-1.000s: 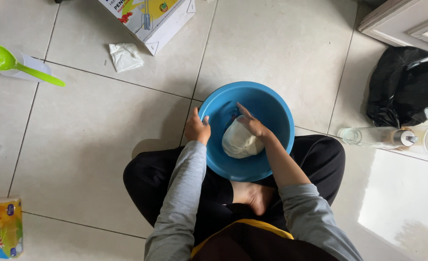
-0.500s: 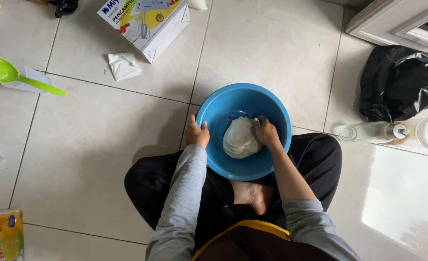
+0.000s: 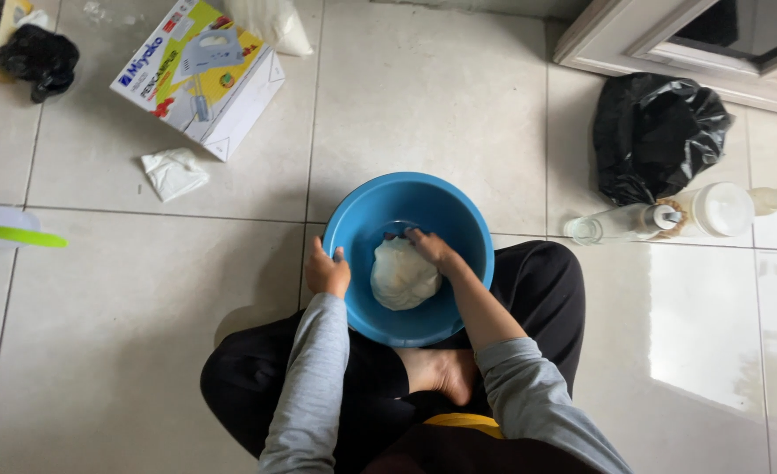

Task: A person sitting on the floor is kneading a large piece of white dough inside a blue plastic bowl using both hands.

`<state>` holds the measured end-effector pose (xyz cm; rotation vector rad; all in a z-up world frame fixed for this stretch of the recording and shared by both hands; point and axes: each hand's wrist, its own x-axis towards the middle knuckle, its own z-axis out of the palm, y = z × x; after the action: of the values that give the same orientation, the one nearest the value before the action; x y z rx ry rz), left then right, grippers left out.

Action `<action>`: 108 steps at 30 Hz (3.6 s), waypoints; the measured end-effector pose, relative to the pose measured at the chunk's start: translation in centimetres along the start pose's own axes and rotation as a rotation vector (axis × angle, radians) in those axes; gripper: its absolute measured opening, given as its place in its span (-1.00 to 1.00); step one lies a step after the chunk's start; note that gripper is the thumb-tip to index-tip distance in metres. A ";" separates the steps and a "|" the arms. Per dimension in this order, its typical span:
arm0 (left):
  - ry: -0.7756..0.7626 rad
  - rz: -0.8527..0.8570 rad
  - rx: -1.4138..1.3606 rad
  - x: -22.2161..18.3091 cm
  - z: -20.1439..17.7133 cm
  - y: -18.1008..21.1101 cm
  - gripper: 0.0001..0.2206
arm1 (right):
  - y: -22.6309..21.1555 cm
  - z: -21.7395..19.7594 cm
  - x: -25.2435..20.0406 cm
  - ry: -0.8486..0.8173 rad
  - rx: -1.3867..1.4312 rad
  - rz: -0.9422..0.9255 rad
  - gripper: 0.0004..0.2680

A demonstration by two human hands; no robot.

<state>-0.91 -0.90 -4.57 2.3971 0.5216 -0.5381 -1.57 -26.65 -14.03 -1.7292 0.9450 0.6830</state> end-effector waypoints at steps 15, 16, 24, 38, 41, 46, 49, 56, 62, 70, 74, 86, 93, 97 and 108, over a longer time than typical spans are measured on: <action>0.038 0.049 -0.024 1.9 2.6 -0.9 -0.46 | -1.4 2.4 -16.4 0.229 -0.802 -0.711 -0.46; 0.025 0.042 -0.030 1.7 2.4 -0.8 -0.45 | -1.3 2.0 -17.9 0.259 -0.789 -0.848 -0.66; 0.040 -0.013 -0.029 0.5 1.7 -0.6 -0.45 | -3.1 2.8 -18.5 -0.025 -1.071 -0.731 -0.49; 0.042 0.014 0.032 -0.4 -0.4 1.6 -0.44 | -8.8 5.9 -8.8 0.278 -0.819 -0.657 -0.63; 0.052 0.010 0.030 -0.1 0.0 1.0 -0.45 | -10.3 5.2 -8.0 0.240 -0.755 -0.622 -0.65; 0.069 0.016 0.019 -1.4 -0.8 -0.2 -0.45 | -7.1 4.8 -4.6 -0.024 -0.625 -0.522 -0.56; 0.038 0.005 0.004 -2.1 -2.0 -1.4 -0.46 | -4.9 3.5 -6.9 -0.268 -0.563 -0.459 -0.46; 0.005 -0.016 -0.010 -1.6 -1.9 -2.4 -0.46 | -3.7 -1.1 -21.4 -0.198 -0.940 -0.955 -0.74; -0.036 0.014 -0.014 -2.3 -3.0 -1.4 -0.47 | 2.0 0.4 -19.8 0.142 -1.138 -1.091 -0.88; -0.053 0.021 0.034 -2.0 -3.4 -0.3 -0.49 | 1.6 4.3 -12.5 0.303 -1.167 -1.125 -0.88; -0.032 0.052 0.087 -1.0 -2.9 -0.2 -0.51 | -0.8 5.2 -9.8 0.406 -1.075 -1.006 -0.85; 0.009 0.066 0.041 -1.5 -1.5 -2.7 -0.50 | 1.8 5.7 -1.1 0.185 -0.656 -0.637 -0.48; 0.030 0.054 0.031 -2.0 -2.1 -1.7 -0.51 | 2.8 -0.7 -15.7 0.141 -0.825 -1.351 -0.53; 0.003 0.065 0.035 -1.3 -2.0 -1.7 -0.50 | 1.1 -4.4 -16.6 -0.146 -0.577 -0.860 -0.75; 0.060 0.063 0.039 -1.2 -2.0 -1.3 -0.56 | -1.5 11.0 7.8 -0.034 -0.371 -0.247 -0.58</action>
<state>-2.00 1.06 -3.12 2.4644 0.4630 -0.4542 3.74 -18.12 -23.14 -2.1100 0.5899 0.7539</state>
